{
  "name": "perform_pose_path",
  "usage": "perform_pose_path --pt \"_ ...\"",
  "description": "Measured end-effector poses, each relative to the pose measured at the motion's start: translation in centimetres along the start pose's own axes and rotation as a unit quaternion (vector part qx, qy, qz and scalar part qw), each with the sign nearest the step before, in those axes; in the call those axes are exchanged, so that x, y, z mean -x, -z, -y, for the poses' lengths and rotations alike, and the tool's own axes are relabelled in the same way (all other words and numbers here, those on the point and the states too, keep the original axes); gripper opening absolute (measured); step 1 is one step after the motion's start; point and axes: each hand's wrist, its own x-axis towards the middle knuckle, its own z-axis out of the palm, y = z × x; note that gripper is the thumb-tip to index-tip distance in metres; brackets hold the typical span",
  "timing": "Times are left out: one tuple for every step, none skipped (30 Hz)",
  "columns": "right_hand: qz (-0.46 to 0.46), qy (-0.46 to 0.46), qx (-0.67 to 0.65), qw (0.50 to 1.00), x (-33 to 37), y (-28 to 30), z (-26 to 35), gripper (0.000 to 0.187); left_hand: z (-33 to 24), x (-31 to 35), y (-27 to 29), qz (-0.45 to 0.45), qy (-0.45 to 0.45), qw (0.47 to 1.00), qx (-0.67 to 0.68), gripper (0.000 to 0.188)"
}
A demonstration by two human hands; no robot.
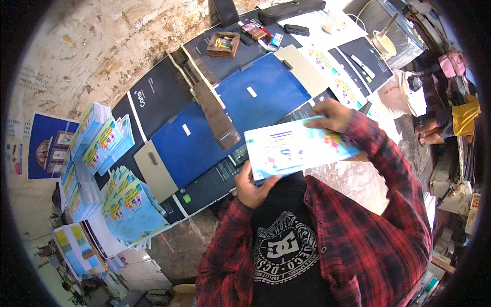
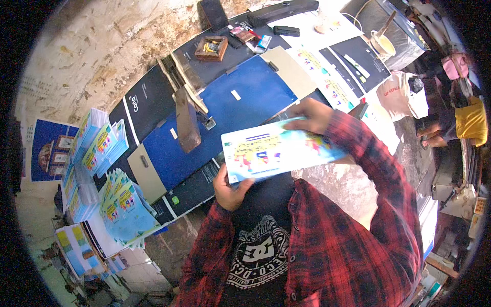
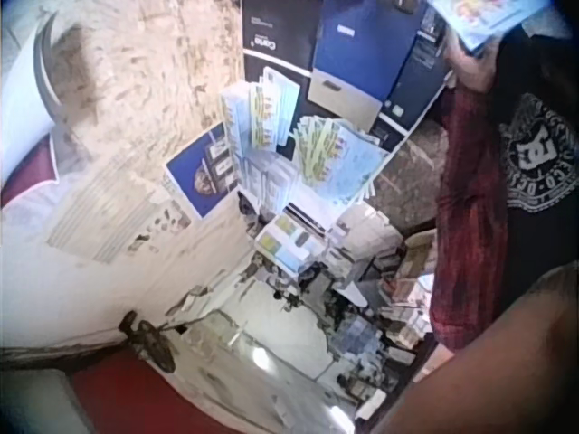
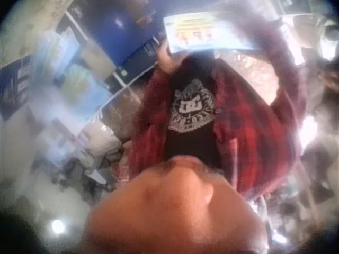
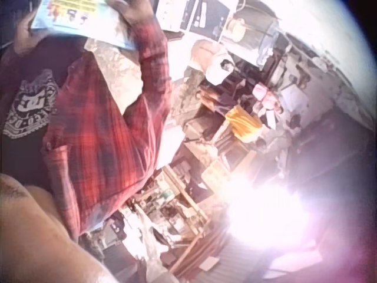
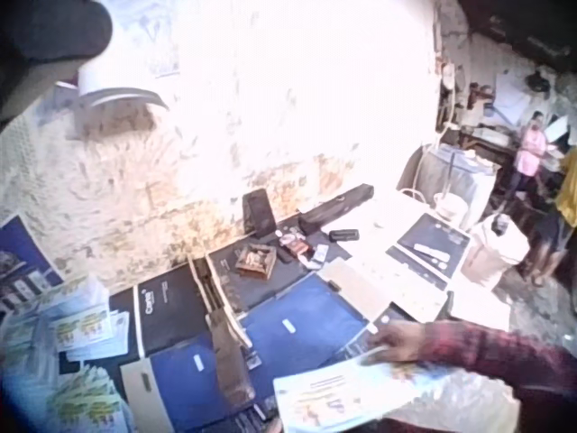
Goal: The person uses a manual paper cutter to trim stacks of printed booklets. They repeatedly place a stack of booklets onto the cutter's base, align them against the guide, and press down the lever to make a cut. The trimmed booklets are then moved aside, and the process is repeated with new stacks.
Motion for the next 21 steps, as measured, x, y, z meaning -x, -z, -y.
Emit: perform_pose_path --pt "0.015 0.014 0.016 1.000 -3.2 -1.6 -1.0 0.034 1.5 1.1 0.4 -0.054 0.110 0.991 0.045 0.044" --pt "0.032 0.028 0.033 0.999 -6.4 -2.7 -1.1 0.034 2.3 2.0 0.8 -0.111 0.218 0.965 0.092 0.039" --pt "0.048 -0.037 0.033 0.998 -9.0 -2.8 0.1 0.035 1.3 0.6 0.8 -0.178 0.323 0.887 0.278 0.034" --pt "0.064 -0.099 0.034 0.992 -11.5 -2.9 1.6 0.036 1.9 -0.4 1.3 -0.184 0.300 0.895 0.275 0.037" --pt "0.010 -0.052 0.118 0.992 -13.7 -2.7 2.0 0.039 3.4 -1.6 1.8 -0.183 0.274 0.904 0.271 0.039" --pt "-0.047 -0.005 0.202 0.978 -15.4 -3.0 1.7 0.043 4.8 -2.6 2.7 -0.181 0.248 0.913 0.267 0.042" --pt "-0.145 0.053 0.210 0.965 -16.4 -4.2 1.4 0.044 5.9 -3.0 4.1 -0.191 0.236 0.915 0.265 0.041" --pt "-0.246 0.099 0.222 0.938 -16.5 -4.8 0.8 0.046 7.2 -3.9 5.1 -0.191 0.224 0.916 0.271 0.040" --pt "-0.340 0.148 0.232 0.899 -16.4 -5.2 0.5 0.047 7.8 -4.7 6.0 -0.195 0.212 0.916 0.278 0.039" --pt "-0.311 0.088 0.230 0.918 -14.9 -6.2 1.8 0.052 7.6 -4.7 6.9 -0.189 0.203 0.924 0.264 0.039" --pt "-0.319 0.075 0.234 0.915 -13.1 -7.2 1.7 0.055 7.8 -5.4 7.3 -0.184 0.198 0.924 0.272 0.038" --pt "-0.324 0.057 0.238 0.914 -12.0 -7.8 0.9 0.057 8.3 -5.9 7.3 -0.178 0.197 0.922 0.282 0.038" --pt "-0.333 0.031 0.249 0.909 -11.8 -8.7 -0.2 0.058 8.0 -6.6 7.0 -0.152 0.155 0.947 0.238 0.034" --pt "-0.342 0.004 0.261 0.903 -11.7 -9.7 -1.5 0.060 7.8 -7.8 6.7 -0.152 0.175 0.947 0.223 0.032" --pt "-0.348 -0.022 0.268 0.898 -11.3 -11.0 -2.1 0.061 6.9 -8.7 6.7 -0.155 0.197 0.946 0.206 0.030" --pt "-0.335 -0.034 0.258 0.906 -12.1 -11.1 -2.1 0.064 7.4 -9.4 7.5 -0.174 0.202 0.905 0.332 0.028" --pt "-0.354 -0.008 0.234 0.905 -13.0 -12.0 -2.2 0.065 7.6 -8.7 8.5 -0.180 0.208 0.899 0.341 0.028" --pt "-0.376 0.007 0.219 0.900 -13.8 -12.7 -3.0 0.065 7.5 -9.1 9.0 -0.174 0.216 0.892 0.357 0.028" --pt "-0.372 0.011 0.214 0.903 -14.5 -13.0 -2.9 0.066 6.9 -9.2 10.3 -0.177 0.245 0.909 0.285 0.030" --pt "-0.368 0.014 0.210 0.905 -15.2 -13.3 -2.9 0.067 6.4 -8.8 11.2 -0.203 0.275 0.899 0.274 0.033" --pt "-0.346 0.015 0.201 0.916 -15.8 -13.6 -1.7 0.068 5.5 -8.0 12.4 -0.236 0.301 0.886 0.261 0.035"
